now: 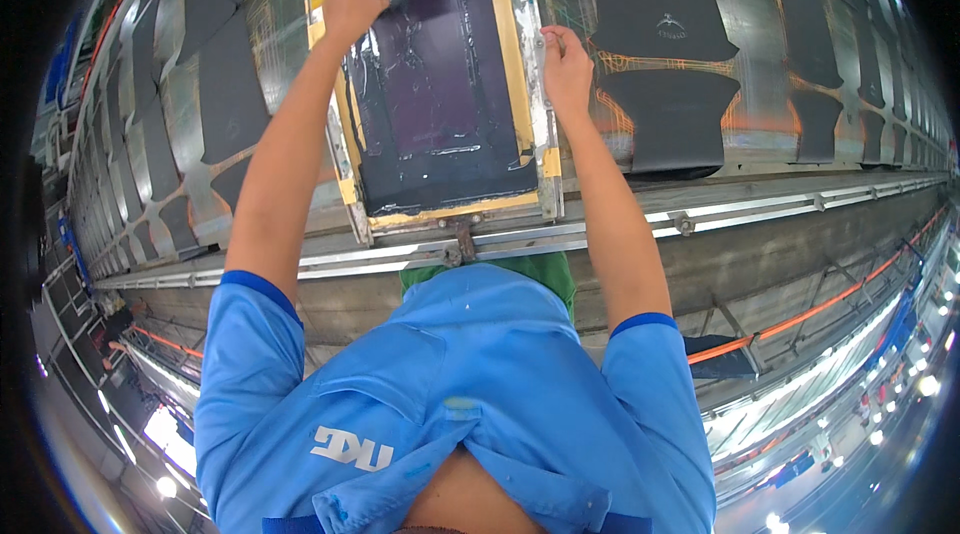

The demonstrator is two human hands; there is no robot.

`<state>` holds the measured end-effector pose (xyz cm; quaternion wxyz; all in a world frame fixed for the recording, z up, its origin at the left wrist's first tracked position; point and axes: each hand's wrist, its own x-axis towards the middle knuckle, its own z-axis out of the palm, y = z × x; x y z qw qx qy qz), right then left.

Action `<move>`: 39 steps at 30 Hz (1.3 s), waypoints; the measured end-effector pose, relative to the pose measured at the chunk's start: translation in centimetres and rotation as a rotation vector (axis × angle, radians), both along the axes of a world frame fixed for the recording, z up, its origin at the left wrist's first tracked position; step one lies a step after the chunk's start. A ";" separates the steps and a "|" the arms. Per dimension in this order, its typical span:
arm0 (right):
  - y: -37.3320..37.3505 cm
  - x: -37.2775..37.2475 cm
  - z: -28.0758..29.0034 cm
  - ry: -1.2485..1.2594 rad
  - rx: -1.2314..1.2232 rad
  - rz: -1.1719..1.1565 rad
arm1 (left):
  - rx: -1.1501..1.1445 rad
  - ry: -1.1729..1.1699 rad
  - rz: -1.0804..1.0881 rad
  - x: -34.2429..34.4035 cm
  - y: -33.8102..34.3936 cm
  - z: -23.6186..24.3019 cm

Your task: The person uses a squeegee to pull ink across a screen printing frame, repeatedly smoothing the ink layer over the stencil. The person then lifts the frame and scrapes excess ink from the squeegee before returning to the frame to continue printing.

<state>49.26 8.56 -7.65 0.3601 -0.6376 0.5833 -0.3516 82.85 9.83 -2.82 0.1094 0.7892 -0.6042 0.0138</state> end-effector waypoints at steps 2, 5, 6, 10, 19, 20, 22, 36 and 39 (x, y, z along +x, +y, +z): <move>0.2 -0.1 0.2 0.011 0.039 -0.026 | 0.071 -0.038 0.017 -0.8 -2.1 0.9; 0.2 -0.1 0.5 0.019 0.030 0.006 | 0.051 -0.080 0.016 -1.7 -0.9 -1.0; 0.4 0.0 0.3 0.020 0.036 0.002 | 0.025 -0.090 0.014 -2.0 0.4 -2.0; -0.5 -0.3 -1.1 0.008 0.025 -0.001 | -0.053 0.038 -0.046 -7.3 8.0 -2.5; -1.2 -0.4 -2.6 -0.086 0.000 0.047 | -0.234 0.094 -0.143 -18.0 26.4 -4.8; -1.3 -0.2 -2.4 -0.093 -0.020 0.047 | -0.217 0.088 -0.141 -17.3 26.0 -4.7; -0.9 -0.2 -2.0 -0.090 -0.056 0.042 | -0.181 0.094 -0.139 -16.1 24.2 -3.9; 0.4 -0.4 0.0 -0.002 0.067 -0.015 | 0.056 -0.069 0.046 -0.5 -3.7 0.1; 0.5 -0.5 -0.9 -0.015 0.012 -0.008 | -0.007 -0.084 -0.011 -1.5 -2.1 -1.3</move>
